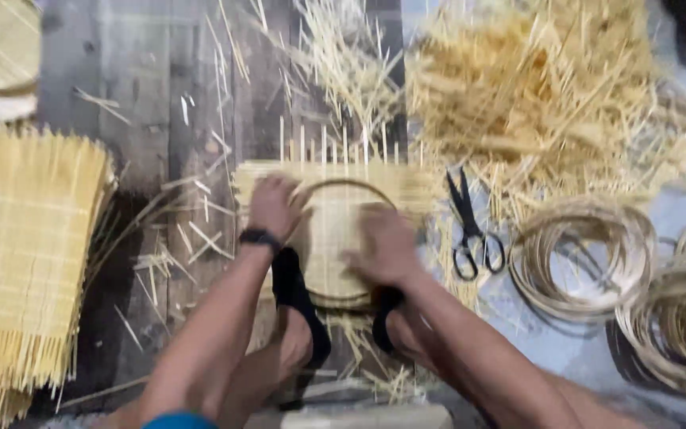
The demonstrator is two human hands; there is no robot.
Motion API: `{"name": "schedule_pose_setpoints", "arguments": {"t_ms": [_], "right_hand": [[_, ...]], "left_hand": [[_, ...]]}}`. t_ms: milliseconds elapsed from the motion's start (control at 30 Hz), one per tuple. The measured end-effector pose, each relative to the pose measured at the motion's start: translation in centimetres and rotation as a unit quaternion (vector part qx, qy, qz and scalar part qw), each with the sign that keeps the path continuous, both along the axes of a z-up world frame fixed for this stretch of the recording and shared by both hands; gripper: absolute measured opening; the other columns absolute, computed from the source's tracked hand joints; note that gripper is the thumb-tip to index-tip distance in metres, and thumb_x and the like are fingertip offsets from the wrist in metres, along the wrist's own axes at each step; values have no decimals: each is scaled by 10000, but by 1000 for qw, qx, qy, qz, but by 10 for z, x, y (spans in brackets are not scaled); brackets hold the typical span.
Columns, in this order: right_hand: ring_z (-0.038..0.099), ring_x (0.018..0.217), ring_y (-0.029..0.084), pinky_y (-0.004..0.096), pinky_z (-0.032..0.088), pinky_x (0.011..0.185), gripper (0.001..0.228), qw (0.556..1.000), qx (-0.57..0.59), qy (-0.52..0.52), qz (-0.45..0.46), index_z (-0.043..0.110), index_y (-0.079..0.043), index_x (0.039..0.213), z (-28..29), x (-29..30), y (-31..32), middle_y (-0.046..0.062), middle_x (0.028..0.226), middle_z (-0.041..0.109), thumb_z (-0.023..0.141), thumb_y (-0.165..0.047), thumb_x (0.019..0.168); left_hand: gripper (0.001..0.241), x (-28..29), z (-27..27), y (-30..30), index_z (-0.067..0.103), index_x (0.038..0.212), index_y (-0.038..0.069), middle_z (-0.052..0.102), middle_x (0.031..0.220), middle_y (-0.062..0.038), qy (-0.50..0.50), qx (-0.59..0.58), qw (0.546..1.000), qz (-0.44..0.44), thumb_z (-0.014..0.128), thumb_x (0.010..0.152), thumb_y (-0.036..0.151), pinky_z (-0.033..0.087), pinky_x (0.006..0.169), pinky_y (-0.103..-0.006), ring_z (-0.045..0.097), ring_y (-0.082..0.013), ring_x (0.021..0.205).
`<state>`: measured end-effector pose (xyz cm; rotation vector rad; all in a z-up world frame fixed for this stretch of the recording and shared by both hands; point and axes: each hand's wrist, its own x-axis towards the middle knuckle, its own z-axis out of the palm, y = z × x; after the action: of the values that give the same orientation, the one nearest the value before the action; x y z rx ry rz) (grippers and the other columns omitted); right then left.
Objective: The person sits on the floor and assembles woven bamboo tray bodies. They place a woven bamboo mat over a round wooden mold, fold the mat down around the mold, trim excess bamboo strips with scissors, and fit a bent bamboo rim ring around the edge, repeating the cycle for multiple trays.
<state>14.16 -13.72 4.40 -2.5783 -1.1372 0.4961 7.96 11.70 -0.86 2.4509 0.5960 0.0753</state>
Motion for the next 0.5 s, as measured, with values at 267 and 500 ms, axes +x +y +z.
{"name": "schedule_pose_setpoints", "arguments": {"t_ms": [267, 500], "right_hand": [[187, 1503, 514, 706, 79, 1191, 874, 941, -89, -238, 222, 334, 15, 1535, -63, -83, 7, 322, 1574, 300, 572, -500, 870], [299, 1460, 443, 655, 175, 1182, 756, 981, 19, -67, 183, 412, 7, 1504, 10, -55, 25, 254, 1509, 411, 606, -432, 920]], "left_hand": [[314, 52, 1, -42, 775, 1082, 191, 741, 1165, -49, -57, -78, 995, -25, 601, 977, 430, 505, 961, -419, 647, -271, 1126], [296, 58, -35, -37, 761, 1156, 247, 733, 1203, -27, -52, -120, 991, -18, 609, 963, 412, 528, 965, -393, 665, -250, 1127]]}}
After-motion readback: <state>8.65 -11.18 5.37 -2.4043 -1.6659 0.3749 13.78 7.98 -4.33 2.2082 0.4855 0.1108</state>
